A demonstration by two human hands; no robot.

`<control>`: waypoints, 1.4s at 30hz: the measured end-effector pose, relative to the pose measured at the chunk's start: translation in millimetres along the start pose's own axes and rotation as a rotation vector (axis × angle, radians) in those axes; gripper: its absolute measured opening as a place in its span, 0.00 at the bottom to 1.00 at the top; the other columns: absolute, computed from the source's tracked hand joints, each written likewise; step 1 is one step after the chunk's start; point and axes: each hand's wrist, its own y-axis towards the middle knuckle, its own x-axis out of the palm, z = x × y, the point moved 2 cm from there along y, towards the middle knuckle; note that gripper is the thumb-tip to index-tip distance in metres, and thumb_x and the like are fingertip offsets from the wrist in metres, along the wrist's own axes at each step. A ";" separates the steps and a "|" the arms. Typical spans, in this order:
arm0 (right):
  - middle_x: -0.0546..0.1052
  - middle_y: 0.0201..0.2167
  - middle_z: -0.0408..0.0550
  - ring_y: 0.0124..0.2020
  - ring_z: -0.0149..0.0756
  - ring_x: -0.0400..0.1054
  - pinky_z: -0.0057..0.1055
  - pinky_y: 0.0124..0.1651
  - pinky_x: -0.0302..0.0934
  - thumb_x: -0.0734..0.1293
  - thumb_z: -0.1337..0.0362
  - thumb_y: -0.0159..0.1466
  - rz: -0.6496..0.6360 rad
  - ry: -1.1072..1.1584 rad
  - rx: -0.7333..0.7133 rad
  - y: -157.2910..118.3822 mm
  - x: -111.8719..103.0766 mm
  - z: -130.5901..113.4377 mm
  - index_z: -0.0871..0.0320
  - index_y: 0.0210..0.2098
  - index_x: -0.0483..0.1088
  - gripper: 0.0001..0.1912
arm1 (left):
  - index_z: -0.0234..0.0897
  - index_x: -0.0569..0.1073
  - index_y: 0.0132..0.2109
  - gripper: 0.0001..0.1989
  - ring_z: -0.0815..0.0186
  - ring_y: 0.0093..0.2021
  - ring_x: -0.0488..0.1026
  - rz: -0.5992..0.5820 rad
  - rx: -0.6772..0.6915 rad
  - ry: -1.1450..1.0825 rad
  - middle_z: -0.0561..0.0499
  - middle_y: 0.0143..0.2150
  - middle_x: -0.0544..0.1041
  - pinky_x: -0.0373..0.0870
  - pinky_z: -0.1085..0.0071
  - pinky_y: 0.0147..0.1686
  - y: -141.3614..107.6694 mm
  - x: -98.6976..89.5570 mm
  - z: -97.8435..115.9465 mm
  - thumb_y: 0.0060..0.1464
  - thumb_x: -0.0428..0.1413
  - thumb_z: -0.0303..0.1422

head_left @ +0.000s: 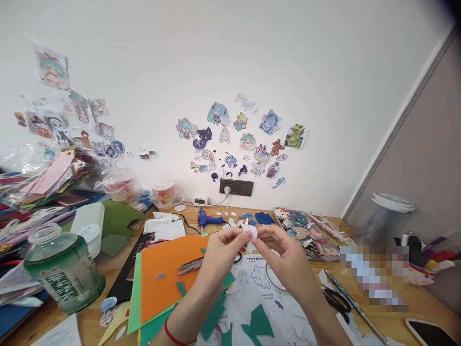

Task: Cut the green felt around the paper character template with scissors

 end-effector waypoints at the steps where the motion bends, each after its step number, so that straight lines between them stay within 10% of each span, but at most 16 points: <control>1: 0.76 0.34 0.46 0.36 0.36 0.72 0.31 0.42 0.66 0.66 0.59 0.59 0.051 -0.021 -0.018 -1.8 0.6 -1.8 0.57 0.36 0.67 0.09 | 0.33 0.72 0.25 0.13 0.69 0.26 0.64 -0.013 -0.007 0.007 0.53 0.22 0.68 0.59 0.75 0.29 -1.1 1.1 -0.6 0.46 0.59 0.40; 15: 0.74 0.35 0.44 0.38 0.32 0.67 0.27 0.43 0.59 0.61 0.69 0.64 0.115 -0.408 -0.336 -5.9 -0.8 -4.1 0.58 0.35 0.70 0.06 | 0.33 0.69 0.26 0.14 0.69 0.26 0.63 -0.085 0.163 0.324 0.53 0.23 0.67 0.59 0.73 0.28 0.6 -0.6 -2.7 0.52 0.53 0.39; 23: 0.72 0.32 0.42 0.35 0.28 0.64 0.23 0.38 0.57 0.61 0.72 0.63 -0.034 -0.394 -0.309 -6.6 -4.7 -9.8 0.59 0.32 0.69 0.06 | 0.35 0.69 0.25 0.12 0.68 0.28 0.66 -0.160 0.385 0.697 0.53 0.25 0.70 0.59 0.73 0.29 -6.2 -4.3 11.0 0.56 0.50 0.33; 42: 0.73 0.29 0.38 0.32 0.25 0.65 0.21 0.34 0.57 0.62 0.69 0.62 -0.102 -0.376 -0.190 -7.4 -9.5 -15.4 0.56 0.29 0.69 0.06 | 0.35 0.69 0.25 0.13 0.70 0.27 0.64 -0.296 0.331 0.714 0.55 0.23 0.69 0.58 0.75 0.27 -5.7 -8.5 16.2 0.56 0.50 0.34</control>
